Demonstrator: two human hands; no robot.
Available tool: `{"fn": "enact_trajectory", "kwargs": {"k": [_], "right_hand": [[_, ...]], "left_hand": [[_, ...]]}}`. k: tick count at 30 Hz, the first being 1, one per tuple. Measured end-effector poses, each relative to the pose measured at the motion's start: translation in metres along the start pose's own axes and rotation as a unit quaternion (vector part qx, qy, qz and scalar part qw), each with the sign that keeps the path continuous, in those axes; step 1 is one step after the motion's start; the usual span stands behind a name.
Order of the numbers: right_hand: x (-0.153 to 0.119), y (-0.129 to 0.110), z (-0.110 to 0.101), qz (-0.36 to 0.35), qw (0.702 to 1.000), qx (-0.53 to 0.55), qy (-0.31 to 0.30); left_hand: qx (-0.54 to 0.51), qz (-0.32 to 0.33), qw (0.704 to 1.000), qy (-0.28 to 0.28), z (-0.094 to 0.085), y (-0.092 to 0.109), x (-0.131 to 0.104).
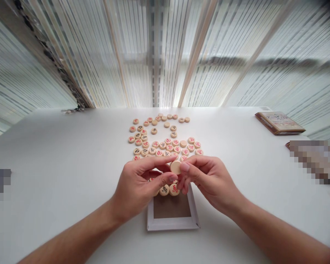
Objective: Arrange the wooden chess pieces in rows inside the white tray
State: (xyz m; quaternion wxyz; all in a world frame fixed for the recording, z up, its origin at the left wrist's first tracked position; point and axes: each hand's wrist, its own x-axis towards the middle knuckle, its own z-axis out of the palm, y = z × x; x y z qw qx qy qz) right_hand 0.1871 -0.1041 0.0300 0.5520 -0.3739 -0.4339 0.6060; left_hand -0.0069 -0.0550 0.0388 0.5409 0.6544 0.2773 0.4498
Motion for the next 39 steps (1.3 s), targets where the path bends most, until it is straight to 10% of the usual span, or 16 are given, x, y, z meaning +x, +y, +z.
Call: {"fn": "enact_trajectory", "kwargs": {"k": [18,39], "right_hand": [[-0.0008,-0.0039,0.0036,0.073,0.995,-0.047,0.040],[0.0004,-0.0022,0.0004,0.082,0.996,0.033,-0.013]], "left_hand": [[0.072,0.046,0.991,-0.102,0.0013,0.0035,0.0005],[0.041,0.025,0.996,-0.072,0.0000,0.0013,-0.0012]]}}
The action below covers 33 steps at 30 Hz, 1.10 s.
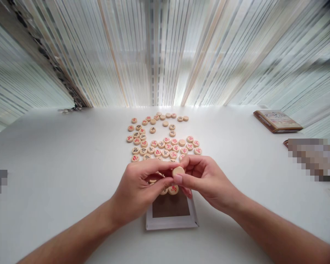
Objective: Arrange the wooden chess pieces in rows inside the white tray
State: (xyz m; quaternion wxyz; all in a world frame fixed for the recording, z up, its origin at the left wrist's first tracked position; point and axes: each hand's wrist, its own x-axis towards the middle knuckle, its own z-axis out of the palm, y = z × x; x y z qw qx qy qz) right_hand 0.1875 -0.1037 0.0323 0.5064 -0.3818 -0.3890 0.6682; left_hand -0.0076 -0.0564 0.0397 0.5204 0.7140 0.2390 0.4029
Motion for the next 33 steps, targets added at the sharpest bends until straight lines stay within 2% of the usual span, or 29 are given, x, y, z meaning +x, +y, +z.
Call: {"fn": "enact_trajectory", "kwargs": {"k": [3,12,21,26,29,33], "right_hand": [[0.001,-0.002,0.000,-0.009,1.000,-0.012,0.003],[-0.005,-0.005,0.001,-0.046,0.997,-0.059,-0.017],[-0.003,-0.005,0.000,-0.092,0.992,-0.082,-0.032],[-0.002,-0.003,-0.002,-0.131,0.985,-0.115,-0.015],[-0.002,-0.002,-0.004,-0.157,0.977,-0.146,0.002],[-0.002,-0.001,-0.005,-0.204,0.957,-0.208,0.022]], "left_hand": [[0.017,0.019,1.000,0.006,0.000,0.000,0.000],[-0.032,0.003,0.999,-0.016,0.000,0.001,0.001],[-0.009,-0.004,0.999,0.045,0.001,0.002,-0.001],[0.005,-0.015,0.997,0.071,-0.001,-0.003,0.000],[0.038,0.022,0.996,0.081,-0.004,-0.008,0.001],[0.139,0.143,0.977,0.069,-0.009,-0.011,0.001]]}}
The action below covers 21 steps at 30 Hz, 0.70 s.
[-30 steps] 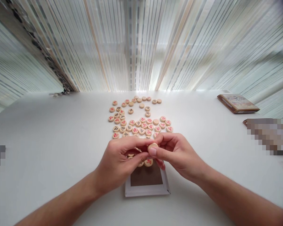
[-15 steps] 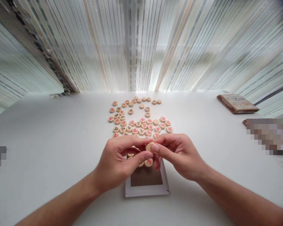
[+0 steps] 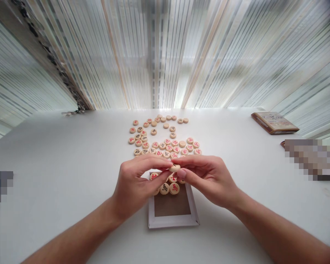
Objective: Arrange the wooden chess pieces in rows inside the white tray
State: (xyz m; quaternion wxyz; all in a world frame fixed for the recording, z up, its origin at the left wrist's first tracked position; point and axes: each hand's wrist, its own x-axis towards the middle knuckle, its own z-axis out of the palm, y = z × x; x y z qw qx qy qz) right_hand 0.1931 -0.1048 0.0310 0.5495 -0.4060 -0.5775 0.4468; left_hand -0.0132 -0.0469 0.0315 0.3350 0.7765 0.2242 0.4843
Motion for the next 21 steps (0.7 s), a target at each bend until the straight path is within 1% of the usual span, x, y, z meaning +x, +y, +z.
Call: {"fn": "enact_trajectory", "kwargs": {"k": [2,4,6,11,15,21], "right_hand": [[0.000,0.000,-0.001,-0.025,0.999,-0.038,-0.008],[0.001,-0.001,-0.002,-0.042,0.996,-0.072,-0.024],[0.001,-0.003,-0.004,-0.046,0.993,-0.103,-0.038],[0.003,-0.011,-0.008,-0.018,0.983,-0.168,-0.065],[0.003,-0.019,-0.010,-0.027,0.967,-0.238,-0.088],[0.000,-0.031,-0.016,-0.079,0.930,-0.354,-0.067]], "left_hand": [[0.043,0.058,0.997,-0.002,-0.001,0.000,0.001],[0.067,0.092,0.994,0.000,-0.002,-0.001,0.001],[0.080,0.111,0.991,-0.002,-0.003,-0.001,0.001],[0.092,0.150,0.984,-0.022,-0.003,-0.004,0.000],[0.096,0.159,0.982,-0.031,-0.003,-0.005,0.000],[0.095,0.127,0.987,-0.008,-0.004,-0.006,0.001]]}}
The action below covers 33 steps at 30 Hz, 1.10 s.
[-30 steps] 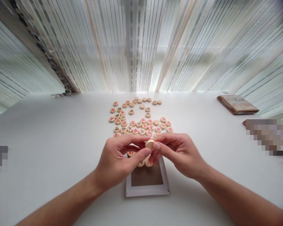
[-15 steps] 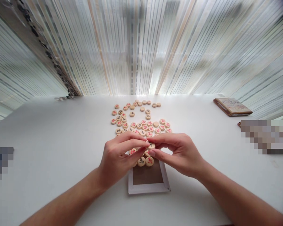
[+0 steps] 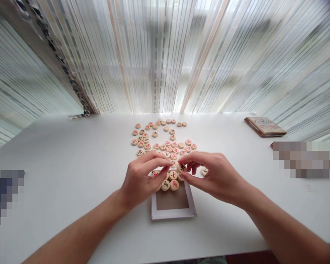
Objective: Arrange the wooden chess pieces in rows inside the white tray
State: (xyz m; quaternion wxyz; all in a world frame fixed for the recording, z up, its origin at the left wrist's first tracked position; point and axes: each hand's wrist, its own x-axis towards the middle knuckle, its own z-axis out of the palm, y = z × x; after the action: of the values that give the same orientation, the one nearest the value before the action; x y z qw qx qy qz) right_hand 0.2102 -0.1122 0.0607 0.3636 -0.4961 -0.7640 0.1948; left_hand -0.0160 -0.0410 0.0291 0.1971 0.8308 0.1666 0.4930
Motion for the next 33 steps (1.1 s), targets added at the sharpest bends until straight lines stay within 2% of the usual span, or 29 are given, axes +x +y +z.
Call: {"fn": "enact_trajectory", "kwargs": {"k": [6,13,22,29,33], "right_hand": [[-0.015,-0.007,-0.004,0.012,0.999,-0.048,-0.021],[-0.038,-0.010,0.007,0.064,0.992,-0.075,-0.077],[-0.037,-0.011,0.023,0.117,0.966,-0.177,-0.148],[-0.042,-0.007,0.028,0.075,0.957,-0.241,-0.144],[-0.043,-0.006,0.029,0.075,0.953,-0.256,-0.145]], "left_hand": [[0.003,-0.030,1.000,0.006,0.000,-0.002,0.000],[-0.004,-0.056,0.998,-0.011,0.003,-0.004,0.000],[-0.007,-0.070,0.997,-0.019,0.003,-0.006,-0.001],[-0.004,-0.065,0.998,-0.017,0.004,-0.006,-0.001],[0.000,-0.068,0.998,-0.017,0.004,-0.006,-0.001]]}}
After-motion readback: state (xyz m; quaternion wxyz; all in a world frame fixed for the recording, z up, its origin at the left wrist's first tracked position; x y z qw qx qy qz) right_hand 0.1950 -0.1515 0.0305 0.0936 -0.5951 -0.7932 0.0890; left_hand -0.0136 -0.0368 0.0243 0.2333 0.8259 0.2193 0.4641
